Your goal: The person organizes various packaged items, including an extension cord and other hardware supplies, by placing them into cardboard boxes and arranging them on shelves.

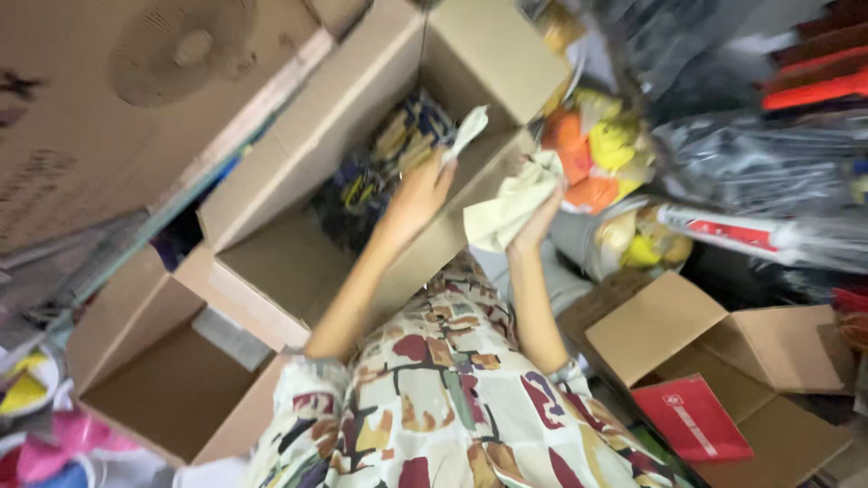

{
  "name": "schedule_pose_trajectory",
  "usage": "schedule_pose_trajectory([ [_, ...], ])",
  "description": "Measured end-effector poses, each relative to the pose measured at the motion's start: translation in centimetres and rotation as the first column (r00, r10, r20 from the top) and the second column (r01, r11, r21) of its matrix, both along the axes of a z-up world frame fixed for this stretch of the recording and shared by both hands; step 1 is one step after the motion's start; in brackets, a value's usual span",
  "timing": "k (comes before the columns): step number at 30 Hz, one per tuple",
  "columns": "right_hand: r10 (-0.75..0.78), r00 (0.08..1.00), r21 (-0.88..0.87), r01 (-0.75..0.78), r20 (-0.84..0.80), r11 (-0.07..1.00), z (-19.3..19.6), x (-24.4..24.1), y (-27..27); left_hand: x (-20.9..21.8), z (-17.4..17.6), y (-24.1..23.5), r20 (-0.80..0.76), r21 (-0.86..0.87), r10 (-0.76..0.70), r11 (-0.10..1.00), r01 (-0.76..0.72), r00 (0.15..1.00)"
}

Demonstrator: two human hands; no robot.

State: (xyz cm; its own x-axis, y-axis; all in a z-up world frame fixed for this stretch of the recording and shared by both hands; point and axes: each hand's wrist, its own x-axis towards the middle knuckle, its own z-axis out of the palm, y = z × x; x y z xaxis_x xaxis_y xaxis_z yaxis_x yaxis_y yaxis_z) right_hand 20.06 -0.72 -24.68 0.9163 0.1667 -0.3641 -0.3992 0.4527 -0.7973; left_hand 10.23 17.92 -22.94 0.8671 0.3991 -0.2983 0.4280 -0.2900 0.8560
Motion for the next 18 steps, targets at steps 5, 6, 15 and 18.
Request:
schedule_pose_trajectory([
  [5, 0.117, 0.976, 0.232, -0.159, 0.183, 0.960, 8.8, 0.3, -1.6, -4.3, 11.4, -5.2, 0.534, 0.088, 0.041, 0.991, -0.104, 0.845],
  [6, 0.109, 0.976, 0.163, -0.140, 0.187, 0.977, 10.9, -0.3, -1.5, -4.7, 12.6, -6.0, 0.363, -0.045, 0.035, 0.999, -0.020, 0.931],
  [15, 0.314, 0.646, -0.435, 0.030, 0.695, 0.900, 18.1, -5.3, -3.1, -8.2, 17.8, -11.0, 0.380, 0.017, -0.305, 0.946, 0.323, 0.873],
  [18, 0.352, 0.512, -0.514, 0.216, 0.784, 0.830, 17.9, -5.4, -5.3, -8.9, 18.3, -11.7, 0.397, -0.070, -0.330, 0.920, 0.387, 0.856],
])
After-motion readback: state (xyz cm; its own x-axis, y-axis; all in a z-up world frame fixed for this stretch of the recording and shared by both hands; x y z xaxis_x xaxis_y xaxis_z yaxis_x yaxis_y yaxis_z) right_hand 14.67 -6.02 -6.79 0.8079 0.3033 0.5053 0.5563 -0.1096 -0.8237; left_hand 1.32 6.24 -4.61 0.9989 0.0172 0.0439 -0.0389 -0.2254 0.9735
